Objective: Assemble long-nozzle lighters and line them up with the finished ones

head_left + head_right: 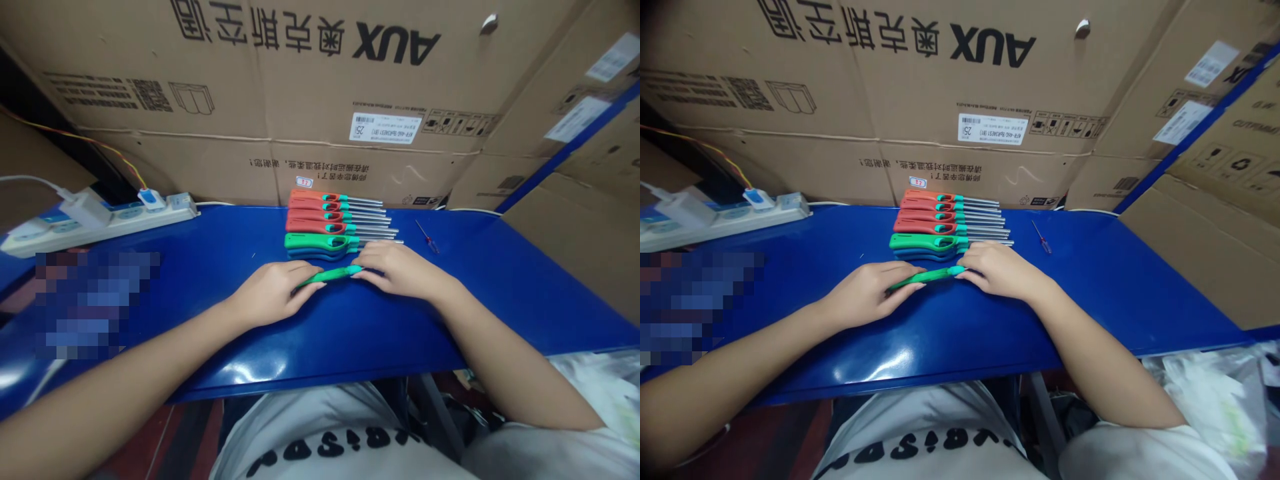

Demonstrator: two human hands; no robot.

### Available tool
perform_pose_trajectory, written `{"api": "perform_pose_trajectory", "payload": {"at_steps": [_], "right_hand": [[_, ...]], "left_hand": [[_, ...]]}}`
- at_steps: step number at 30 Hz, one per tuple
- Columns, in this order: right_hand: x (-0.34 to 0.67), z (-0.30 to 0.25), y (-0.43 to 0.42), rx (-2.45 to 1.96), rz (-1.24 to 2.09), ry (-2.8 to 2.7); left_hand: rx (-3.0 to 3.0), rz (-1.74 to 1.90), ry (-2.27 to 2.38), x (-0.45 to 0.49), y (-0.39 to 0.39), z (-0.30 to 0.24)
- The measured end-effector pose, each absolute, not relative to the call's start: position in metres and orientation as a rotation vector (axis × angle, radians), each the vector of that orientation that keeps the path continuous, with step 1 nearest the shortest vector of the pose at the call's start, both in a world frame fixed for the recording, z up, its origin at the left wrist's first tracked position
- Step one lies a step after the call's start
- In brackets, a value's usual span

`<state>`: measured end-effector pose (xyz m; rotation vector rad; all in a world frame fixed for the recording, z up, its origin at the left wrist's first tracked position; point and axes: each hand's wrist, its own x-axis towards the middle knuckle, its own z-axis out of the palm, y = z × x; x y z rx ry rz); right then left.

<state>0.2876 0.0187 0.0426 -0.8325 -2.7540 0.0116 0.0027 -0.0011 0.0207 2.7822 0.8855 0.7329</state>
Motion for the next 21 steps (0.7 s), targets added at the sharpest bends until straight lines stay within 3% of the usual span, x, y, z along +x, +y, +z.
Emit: {"api": "perform_pose_trajectory", "payload": {"at_steps": [9, 21], "right_hand": [[0.278, 0.03, 0.013, -0.62, -0.38, -2.73], [0.275, 0.022, 0.012, -0.578, -0.418, -2.685]], "left_hand": [[2.424, 0.856, 0.916, 0.006, -0.005, 0.022], [2.18, 0.738, 0.977, 0.004, 0.0, 0.012]]}}
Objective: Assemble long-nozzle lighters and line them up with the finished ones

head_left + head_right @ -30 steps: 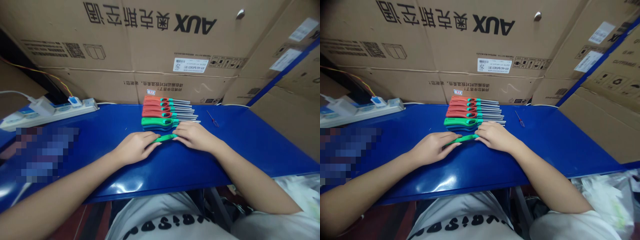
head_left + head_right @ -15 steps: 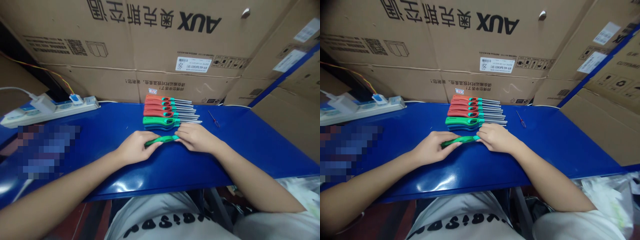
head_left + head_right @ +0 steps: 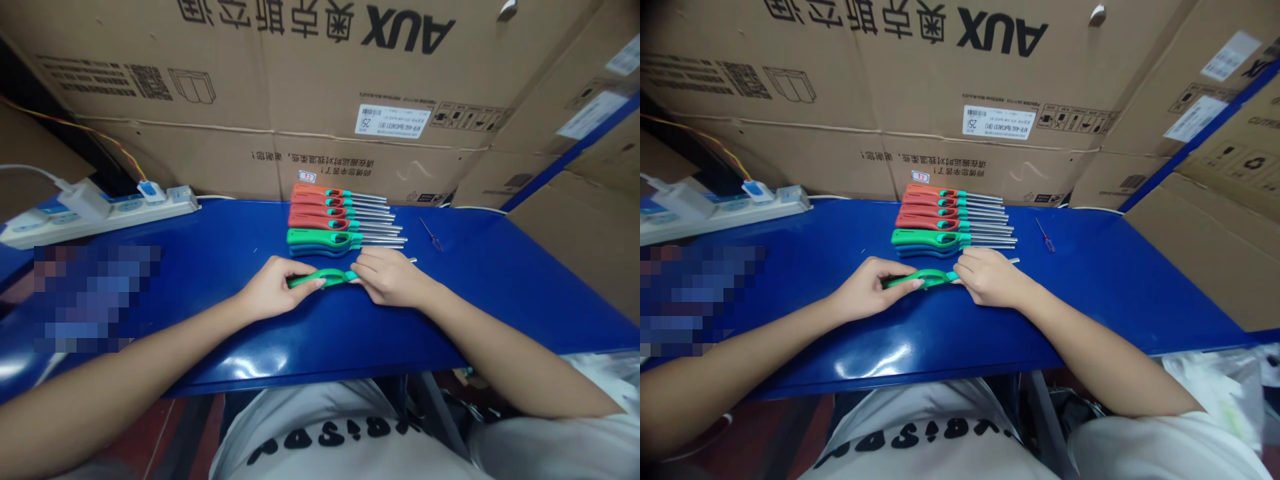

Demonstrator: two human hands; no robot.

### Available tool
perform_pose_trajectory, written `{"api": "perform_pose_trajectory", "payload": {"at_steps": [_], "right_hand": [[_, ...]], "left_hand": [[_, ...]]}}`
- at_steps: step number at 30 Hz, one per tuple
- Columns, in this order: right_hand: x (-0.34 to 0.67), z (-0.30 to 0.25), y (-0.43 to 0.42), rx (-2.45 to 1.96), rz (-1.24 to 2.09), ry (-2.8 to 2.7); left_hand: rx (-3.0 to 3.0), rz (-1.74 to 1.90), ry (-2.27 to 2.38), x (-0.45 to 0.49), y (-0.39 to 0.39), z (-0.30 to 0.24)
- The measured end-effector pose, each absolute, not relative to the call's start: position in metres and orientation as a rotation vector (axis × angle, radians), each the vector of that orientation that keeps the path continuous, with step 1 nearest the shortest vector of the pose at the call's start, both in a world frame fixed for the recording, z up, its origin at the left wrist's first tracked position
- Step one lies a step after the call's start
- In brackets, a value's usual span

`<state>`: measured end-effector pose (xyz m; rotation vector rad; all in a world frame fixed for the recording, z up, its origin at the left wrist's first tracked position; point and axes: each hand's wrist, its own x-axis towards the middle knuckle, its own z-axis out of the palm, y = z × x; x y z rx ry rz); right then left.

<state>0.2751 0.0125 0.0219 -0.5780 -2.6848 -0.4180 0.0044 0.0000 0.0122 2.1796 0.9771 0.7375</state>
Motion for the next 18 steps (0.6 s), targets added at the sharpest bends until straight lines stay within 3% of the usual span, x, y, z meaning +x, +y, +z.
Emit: {"api": "perform_pose_trajectory", "payload": {"at_steps": [18], "right_hand": [[0.272, 0.016, 0.009, -0.699, -0.216, -2.726]], "left_hand": [[2.53, 0.812, 0.869, 0.006, -0.009, 0.015]]}}
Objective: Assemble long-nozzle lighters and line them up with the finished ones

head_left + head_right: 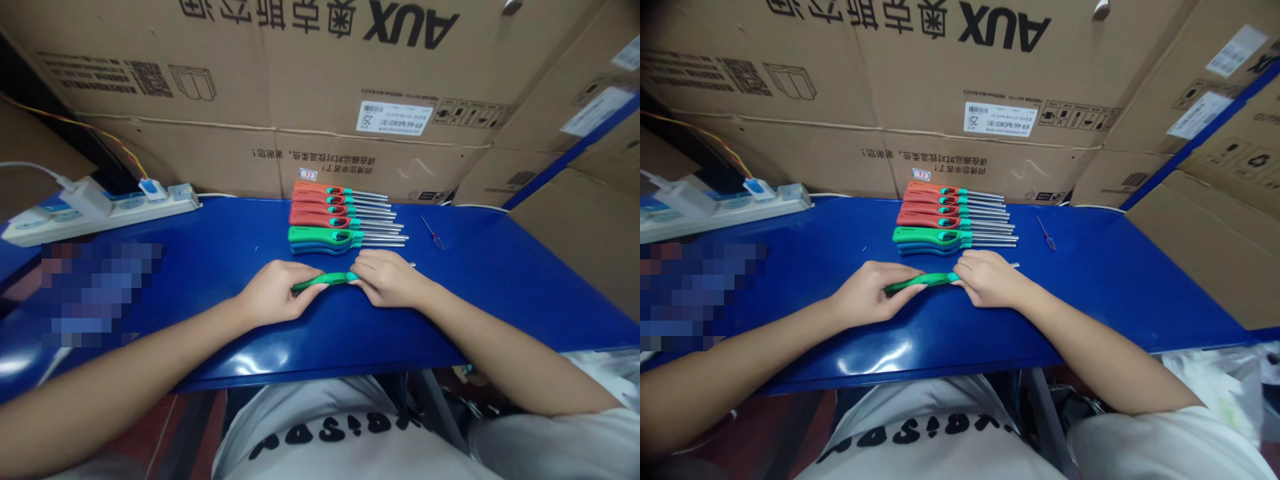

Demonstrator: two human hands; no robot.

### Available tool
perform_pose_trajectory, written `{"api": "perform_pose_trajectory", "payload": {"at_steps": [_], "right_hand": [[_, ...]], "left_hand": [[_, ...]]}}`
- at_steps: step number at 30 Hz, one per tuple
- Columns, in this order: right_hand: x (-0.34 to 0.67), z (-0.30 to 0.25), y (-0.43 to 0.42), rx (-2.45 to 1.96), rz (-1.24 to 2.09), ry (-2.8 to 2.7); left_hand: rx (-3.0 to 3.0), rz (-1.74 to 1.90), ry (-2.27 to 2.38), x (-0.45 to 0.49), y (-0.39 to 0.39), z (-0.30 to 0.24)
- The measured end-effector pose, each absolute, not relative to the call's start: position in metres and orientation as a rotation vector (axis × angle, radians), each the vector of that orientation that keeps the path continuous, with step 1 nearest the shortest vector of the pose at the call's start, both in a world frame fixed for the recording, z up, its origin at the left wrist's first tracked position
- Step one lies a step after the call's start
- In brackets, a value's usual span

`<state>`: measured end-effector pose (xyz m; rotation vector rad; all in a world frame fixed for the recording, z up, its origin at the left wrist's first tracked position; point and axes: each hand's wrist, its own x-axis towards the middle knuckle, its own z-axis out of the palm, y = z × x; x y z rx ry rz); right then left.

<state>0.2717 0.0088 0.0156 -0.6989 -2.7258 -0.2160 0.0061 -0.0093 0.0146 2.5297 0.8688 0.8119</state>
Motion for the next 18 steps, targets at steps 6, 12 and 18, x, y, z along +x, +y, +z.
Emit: {"api": "perform_pose_trajectory", "payload": {"at_steps": [6, 12, 18], "right_hand": [[0.28, 0.037, 0.015, -1.026, 0.338, -2.818], [0.318, 0.066, 0.024, -1.317, 0.884, -2.748], [0.386, 0.068, 0.053, -2.363, 0.237, -2.022]], "left_hand": [[2.617, 0.625, 0.932, 0.008, -0.004, 0.017], [2.753, 0.498, 0.944, 0.006, -0.003, 0.015], [2.701, 0.487, 0.939, 0.011, -0.004, 0.01]]}}
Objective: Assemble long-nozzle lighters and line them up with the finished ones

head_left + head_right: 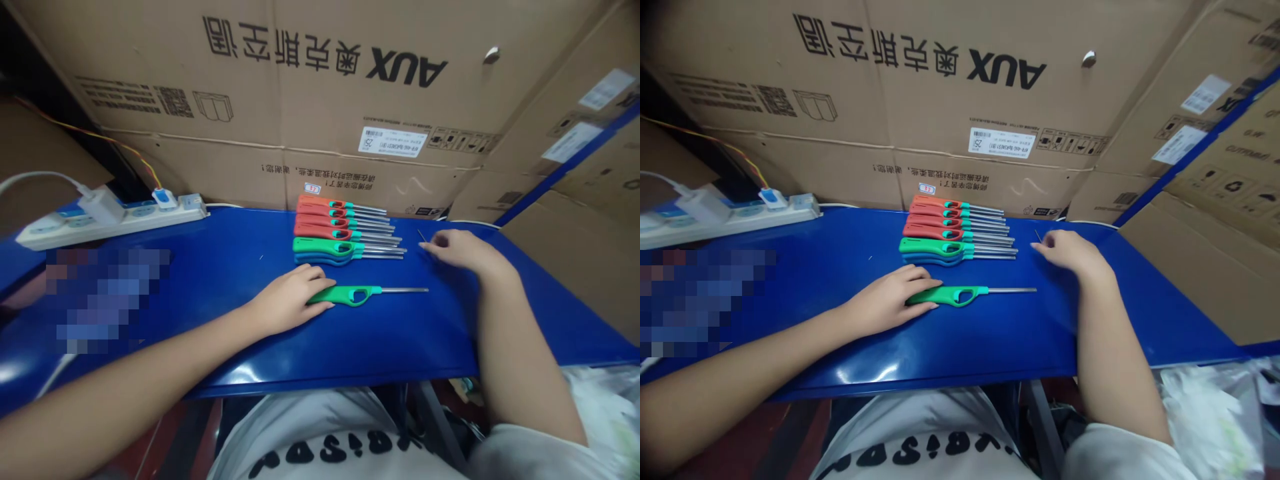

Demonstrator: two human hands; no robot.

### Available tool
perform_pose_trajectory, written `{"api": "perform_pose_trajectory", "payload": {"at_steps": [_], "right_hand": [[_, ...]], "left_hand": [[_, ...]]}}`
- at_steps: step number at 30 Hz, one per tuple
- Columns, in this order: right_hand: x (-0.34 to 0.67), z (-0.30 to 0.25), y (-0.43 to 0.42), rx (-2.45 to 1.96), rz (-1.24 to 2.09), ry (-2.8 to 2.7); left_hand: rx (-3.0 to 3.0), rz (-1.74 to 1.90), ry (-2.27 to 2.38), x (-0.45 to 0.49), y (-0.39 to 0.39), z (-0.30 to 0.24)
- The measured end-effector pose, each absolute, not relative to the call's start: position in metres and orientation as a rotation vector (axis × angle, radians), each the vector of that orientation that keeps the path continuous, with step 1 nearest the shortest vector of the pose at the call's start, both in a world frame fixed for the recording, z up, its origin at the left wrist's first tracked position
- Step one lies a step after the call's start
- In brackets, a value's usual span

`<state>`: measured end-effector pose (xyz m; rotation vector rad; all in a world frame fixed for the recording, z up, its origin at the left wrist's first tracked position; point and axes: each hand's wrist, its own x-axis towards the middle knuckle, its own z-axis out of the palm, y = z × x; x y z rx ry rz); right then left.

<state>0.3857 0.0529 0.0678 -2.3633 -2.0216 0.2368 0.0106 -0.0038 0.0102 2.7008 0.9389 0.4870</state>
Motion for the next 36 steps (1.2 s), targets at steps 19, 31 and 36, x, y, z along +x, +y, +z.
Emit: {"api": "perform_pose_trajectory", "payload": {"at_steps": [19, 31, 36], "right_hand": [[0.226, 0.086, 0.013, -1.006, 0.218, -2.2], [0.151, 0.055, 0.028, -0.983, 0.254, -2.379], [0.143, 0.055, 0.034, -1.015, 0.27, -2.388]], "left_hand": [[2.712, 0.3, 1.002, 0.014, -0.027, 0.032], [2.778, 0.362, 0.936, 0.017, -0.026, 0.021], [2.804, 0.387, 0.919, 0.019, -0.026, 0.019]]}}
